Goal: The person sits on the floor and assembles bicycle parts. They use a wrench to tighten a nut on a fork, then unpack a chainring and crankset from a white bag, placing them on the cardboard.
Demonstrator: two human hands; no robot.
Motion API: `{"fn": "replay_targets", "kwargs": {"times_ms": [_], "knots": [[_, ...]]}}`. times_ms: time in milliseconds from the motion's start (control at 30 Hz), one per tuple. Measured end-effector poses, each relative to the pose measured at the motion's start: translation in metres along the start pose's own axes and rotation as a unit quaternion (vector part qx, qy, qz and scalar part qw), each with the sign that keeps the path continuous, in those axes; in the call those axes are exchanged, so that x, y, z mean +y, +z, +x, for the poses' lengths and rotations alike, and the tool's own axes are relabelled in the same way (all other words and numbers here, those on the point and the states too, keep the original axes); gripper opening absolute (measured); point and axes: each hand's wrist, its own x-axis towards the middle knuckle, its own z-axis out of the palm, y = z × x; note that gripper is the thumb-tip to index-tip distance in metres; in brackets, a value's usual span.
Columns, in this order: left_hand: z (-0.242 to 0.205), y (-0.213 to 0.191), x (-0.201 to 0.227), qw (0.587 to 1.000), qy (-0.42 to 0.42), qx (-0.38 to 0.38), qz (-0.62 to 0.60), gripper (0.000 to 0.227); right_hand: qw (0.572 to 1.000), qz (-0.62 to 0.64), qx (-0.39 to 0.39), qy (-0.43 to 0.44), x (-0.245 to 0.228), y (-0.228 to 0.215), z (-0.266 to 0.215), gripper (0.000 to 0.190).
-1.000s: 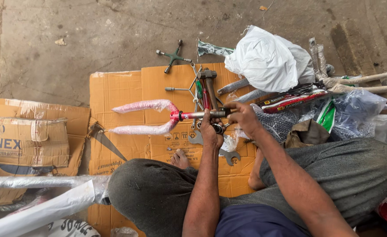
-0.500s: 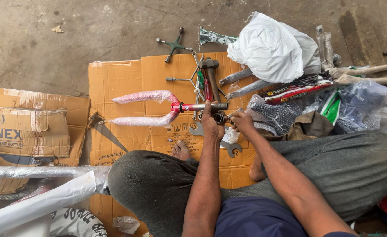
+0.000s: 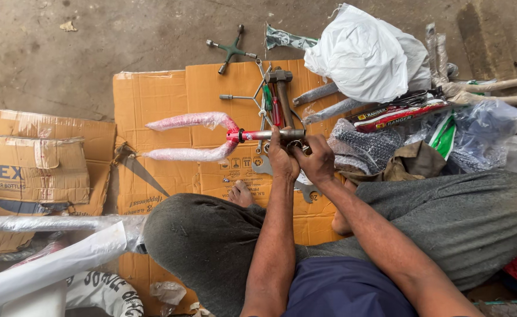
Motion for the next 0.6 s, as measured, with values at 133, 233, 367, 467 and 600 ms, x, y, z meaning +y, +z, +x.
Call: {"fn": "replay_targets", "kwargs": {"times_ms": [133,233,367,467,600], "knots": [[-0.003,-0.003,0.002,0.999,-0.030,-0.005,-0.013,0.047,1.000,-0.004,0.012,0.015,0.005,0.006,-0.002,0.016],[-0.004,0.001,0.003,1.000,-0.023,-0.013,-0.014,0.048,0.999,0.034,0.014,0.012,0.005,0.000,0.000,0.011],[-0.011,0.011,0.005,0.999,-0.034,0.034,0.013,0.050,0.996,0.085,0.031,0.011,0.007,-0.013,0.004,0.013],[-0.013,0.014,0.007,0.997,-0.028,0.055,0.051,0.048,0.977,0.166,0.002,0.136,0.011,-0.018,0.013,0.015],[-0.015,0.014,0.008,0.994,-0.027,0.064,0.079,0.047,0.957,0.196,-0.113,0.182,0.020,-0.024,0.030,0.021]]}}
